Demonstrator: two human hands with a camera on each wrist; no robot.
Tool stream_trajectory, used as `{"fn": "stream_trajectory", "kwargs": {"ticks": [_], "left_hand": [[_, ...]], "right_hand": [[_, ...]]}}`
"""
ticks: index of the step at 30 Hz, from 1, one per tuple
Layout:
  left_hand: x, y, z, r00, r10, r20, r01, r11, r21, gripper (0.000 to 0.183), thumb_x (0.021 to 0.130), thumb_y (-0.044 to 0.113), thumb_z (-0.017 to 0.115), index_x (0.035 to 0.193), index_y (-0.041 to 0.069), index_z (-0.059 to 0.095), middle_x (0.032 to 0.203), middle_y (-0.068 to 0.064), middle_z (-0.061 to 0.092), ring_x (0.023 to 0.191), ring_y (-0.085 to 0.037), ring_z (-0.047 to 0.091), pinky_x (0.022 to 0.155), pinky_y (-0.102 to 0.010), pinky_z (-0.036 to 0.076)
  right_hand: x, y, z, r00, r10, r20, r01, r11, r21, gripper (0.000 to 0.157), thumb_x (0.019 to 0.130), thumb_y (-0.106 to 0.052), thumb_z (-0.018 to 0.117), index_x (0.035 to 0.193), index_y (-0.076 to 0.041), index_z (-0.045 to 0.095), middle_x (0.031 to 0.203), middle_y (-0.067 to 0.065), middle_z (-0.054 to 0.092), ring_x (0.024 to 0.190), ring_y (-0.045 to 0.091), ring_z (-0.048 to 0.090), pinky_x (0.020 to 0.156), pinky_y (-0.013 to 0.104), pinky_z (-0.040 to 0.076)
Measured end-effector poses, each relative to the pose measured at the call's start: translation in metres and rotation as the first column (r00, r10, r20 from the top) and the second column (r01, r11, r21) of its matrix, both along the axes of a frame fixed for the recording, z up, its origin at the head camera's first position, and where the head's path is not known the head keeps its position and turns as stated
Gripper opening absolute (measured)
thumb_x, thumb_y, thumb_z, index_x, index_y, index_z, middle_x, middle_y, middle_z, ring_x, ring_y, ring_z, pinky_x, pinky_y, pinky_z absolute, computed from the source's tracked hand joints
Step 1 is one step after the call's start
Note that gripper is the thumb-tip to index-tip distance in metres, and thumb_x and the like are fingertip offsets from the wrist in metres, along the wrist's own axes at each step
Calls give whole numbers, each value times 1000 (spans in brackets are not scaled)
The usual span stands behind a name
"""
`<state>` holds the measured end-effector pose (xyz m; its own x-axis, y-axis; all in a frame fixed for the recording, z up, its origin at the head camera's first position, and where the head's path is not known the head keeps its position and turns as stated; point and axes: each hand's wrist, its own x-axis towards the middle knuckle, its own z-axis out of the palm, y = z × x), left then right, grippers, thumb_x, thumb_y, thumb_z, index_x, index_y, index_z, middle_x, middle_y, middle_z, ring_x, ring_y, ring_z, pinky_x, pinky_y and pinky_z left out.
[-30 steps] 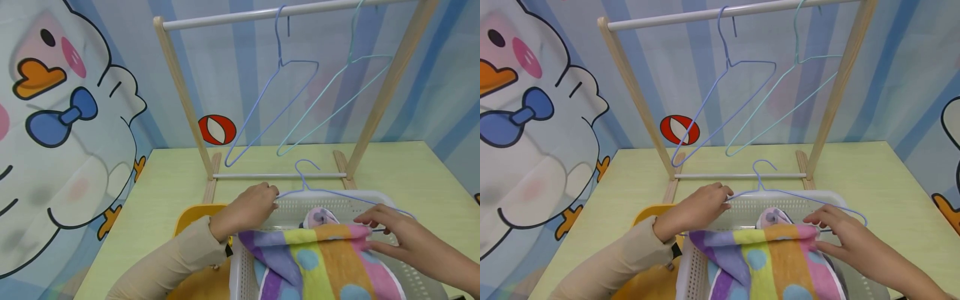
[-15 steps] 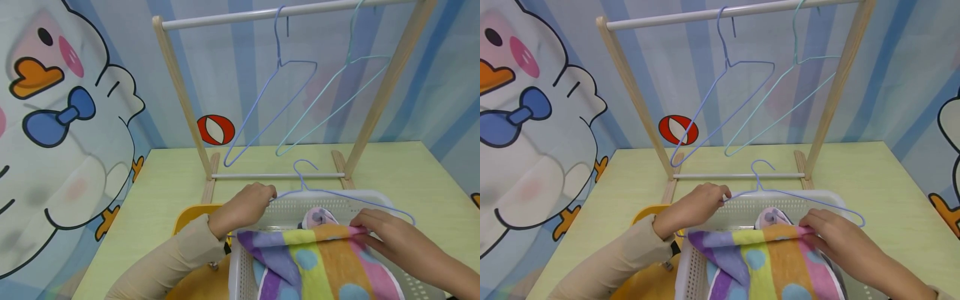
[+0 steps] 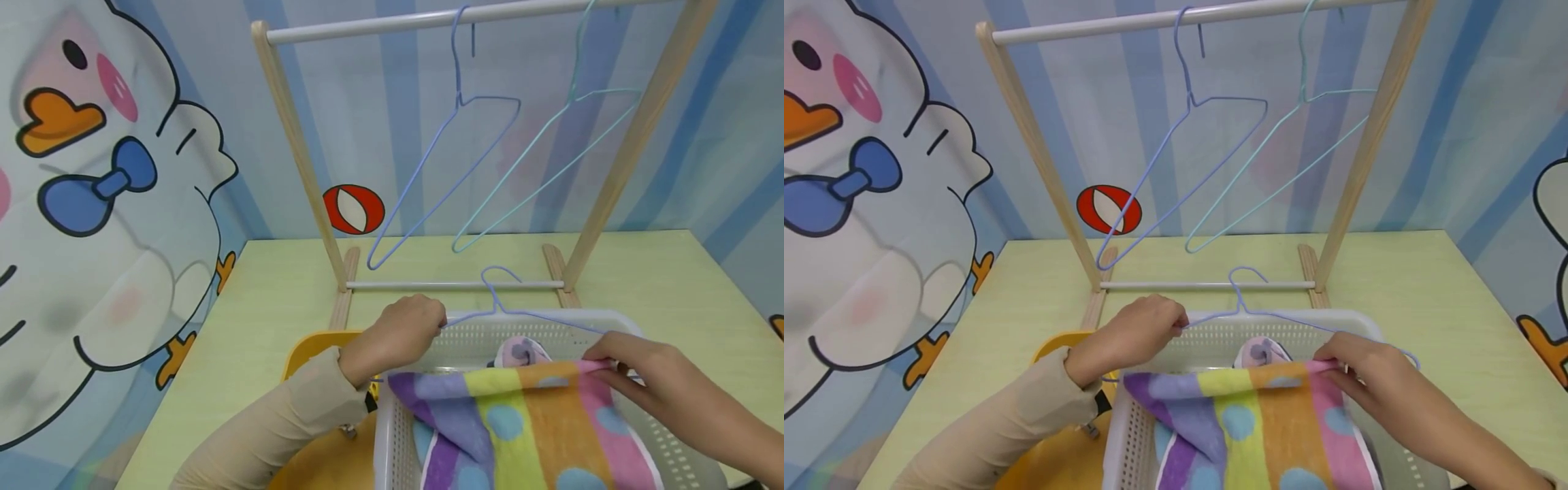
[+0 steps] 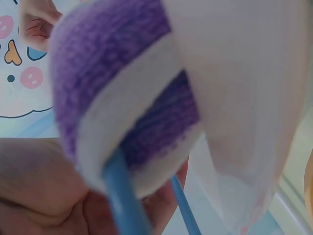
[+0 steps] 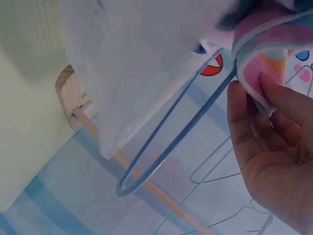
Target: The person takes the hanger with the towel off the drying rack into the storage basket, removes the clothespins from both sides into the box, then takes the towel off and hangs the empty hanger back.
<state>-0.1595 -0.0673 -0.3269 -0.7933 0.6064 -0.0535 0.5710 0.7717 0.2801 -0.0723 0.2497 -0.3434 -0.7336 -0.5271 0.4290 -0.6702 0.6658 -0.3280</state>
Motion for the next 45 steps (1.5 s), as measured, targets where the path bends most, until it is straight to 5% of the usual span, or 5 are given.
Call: {"fn": "stream_trajectory", "kwargs": {"ticks": [11, 20, 25, 29, 45], "left_hand": [[0, -1, 0, 999, 15, -36, -15, 1000, 8, 55, 97, 8, 65, 57, 20, 30, 60, 7, 18, 56, -9, 17, 47, -24, 18], [1, 1, 4, 997, 10, -74, -7, 999, 46, 53, 99, 14, 64, 57, 19, 31, 60, 6, 18, 56, -9, 15, 47, -23, 18], [4, 1, 7, 995, 8, -96, -3, 999, 45, 25, 98, 16, 66, 73, 15, 65, 66, 8, 47, 57, -6, 38, 50, -23, 36], [6, 3, 9, 994, 8, -112, -3, 999, 42, 11, 98, 17, 66, 92, 13, 75, 83, 6, 66, 68, -7, 55, 58, -25, 48], [6, 8, 9, 987, 22, -161, -10, 997, 76, 10, 97, 19, 68, 96, 15, 77, 97, 5, 72, 87, -12, 66, 66, -29, 54]], "right_hand": [[6, -1, 26, 999, 33, -39, -34, 999, -33, 12, 93, -22, 67, 103, -29, 65, 93, -19, 63, 79, -1, 61, 70, 8, 46], [14, -6, 50, 997, -5, -78, 2, 999, -51, 53, 73, 13, 79, 103, -29, 66, 93, -19, 63, 78, -3, 60, 68, 8, 46], [15, -7, 61, 991, -19, -133, 10, 997, -73, 9, 94, -23, 65, 101, -27, 67, 94, -19, 63, 76, -5, 58, 69, 8, 48], [16, -6, 70, 983, -89, -163, 79, 995, -68, 11, 95, -30, 59, 99, -25, 68, 91, -18, 62, 73, -6, 55, 66, 8, 45], [8, 5, 81, 980, -177, -89, 135, 925, -355, 28, 87, 23, 61, 104, 3, 69, 94, -2, 67, 79, 3, 62, 74, 9, 47]]}}
